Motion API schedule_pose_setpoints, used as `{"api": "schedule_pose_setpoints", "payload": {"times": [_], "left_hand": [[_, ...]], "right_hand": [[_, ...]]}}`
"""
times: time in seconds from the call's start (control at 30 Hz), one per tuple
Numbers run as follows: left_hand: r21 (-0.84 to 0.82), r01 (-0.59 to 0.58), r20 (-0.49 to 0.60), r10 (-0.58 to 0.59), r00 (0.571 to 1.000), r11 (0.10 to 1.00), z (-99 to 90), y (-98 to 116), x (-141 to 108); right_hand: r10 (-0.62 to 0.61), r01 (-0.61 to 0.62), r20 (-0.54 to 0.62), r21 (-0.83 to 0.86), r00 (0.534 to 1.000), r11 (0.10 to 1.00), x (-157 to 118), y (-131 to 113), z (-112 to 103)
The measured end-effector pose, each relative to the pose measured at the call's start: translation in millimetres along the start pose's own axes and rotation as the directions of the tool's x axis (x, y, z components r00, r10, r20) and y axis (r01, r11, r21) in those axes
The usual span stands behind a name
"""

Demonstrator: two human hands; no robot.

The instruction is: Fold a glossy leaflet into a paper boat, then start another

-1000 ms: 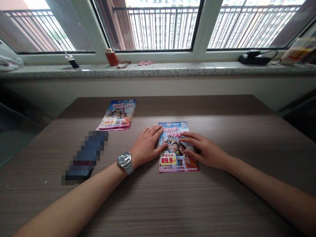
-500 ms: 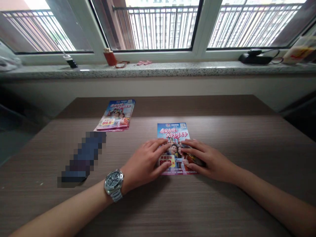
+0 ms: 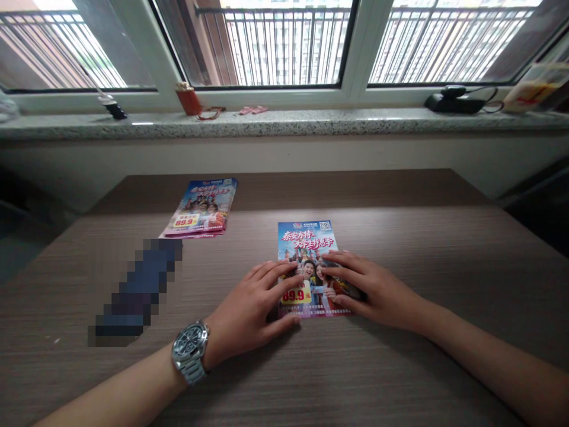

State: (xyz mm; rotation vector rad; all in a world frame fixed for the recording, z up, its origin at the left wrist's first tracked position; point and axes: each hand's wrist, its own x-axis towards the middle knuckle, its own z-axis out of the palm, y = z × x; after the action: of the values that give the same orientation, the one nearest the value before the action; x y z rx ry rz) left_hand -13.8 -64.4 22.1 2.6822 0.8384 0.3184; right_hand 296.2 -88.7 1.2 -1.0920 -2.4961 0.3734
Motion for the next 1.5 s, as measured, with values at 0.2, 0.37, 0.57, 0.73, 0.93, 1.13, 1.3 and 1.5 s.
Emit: {"api": "schedule_pose_setpoints", "payload": {"times": [0.2, 0.37, 0.57, 0.73, 0.93, 1.13, 1.3, 1.5], "left_hand": [[-0.022, -0.002, -0.022, 0.002, 1.0, 1.0, 0.4, 0.2, -0.9], [-0.004, -0.002, -0.014, 0.002, 1.0, 1.0, 0.2, 1.1, 0.2], [-0.008, 0.005, -0.015, -0.005, 1.0, 1.0, 0.0, 1.9, 0.0], [-0.021, 0.013, -0.024, -0.014, 1.0, 1.0, 1.9, 0.4, -0.4], [-0.008, 0.055, -0.02, -0.056, 0.998, 0.998, 2.1, -0.6, -0.7], [-0.04, 0.039, -0.019, -0.04, 0.999, 0.998, 0.0, -1.7, -0.1], [-0.056, 0.029, -0.033, -0.031, 0.999, 0.998, -1.5, -1.7, -0.1], [-0.047, 0.016, -0.029, -0.017, 0.999, 0.999, -0.4, -2.4, -0.6]], "right_hand": [[-0.017, 0.017, -0.006, 0.001, 1.0, 1.0, 0.4, -1.1, -1.3], [-0.017, 0.018, -0.015, 0.006, 1.0, 1.0, 0.3, -0.1, -1.1], [-0.032, 0.032, -0.007, 0.008, 0.999, 0.999, -1.0, 2.5, 0.4], [-0.049, 0.049, -0.02, 0.008, 0.999, 0.999, -2.4, 3.8, 0.2], [-0.078, 0.077, -0.008, -0.013, 0.997, 0.997, -2.5, 2.3, -2.5], [-0.086, 0.086, 0.012, 0.003, 0.996, 0.996, -3.9, 1.7, -6.0], [-0.07, 0.07, 0.003, 0.052, 0.998, 0.996, -7.4, 4.7, -6.9], [-0.077, 0.077, 0.001, 0.053, 0.997, 0.996, -7.9, 6.5, -5.4]]}}
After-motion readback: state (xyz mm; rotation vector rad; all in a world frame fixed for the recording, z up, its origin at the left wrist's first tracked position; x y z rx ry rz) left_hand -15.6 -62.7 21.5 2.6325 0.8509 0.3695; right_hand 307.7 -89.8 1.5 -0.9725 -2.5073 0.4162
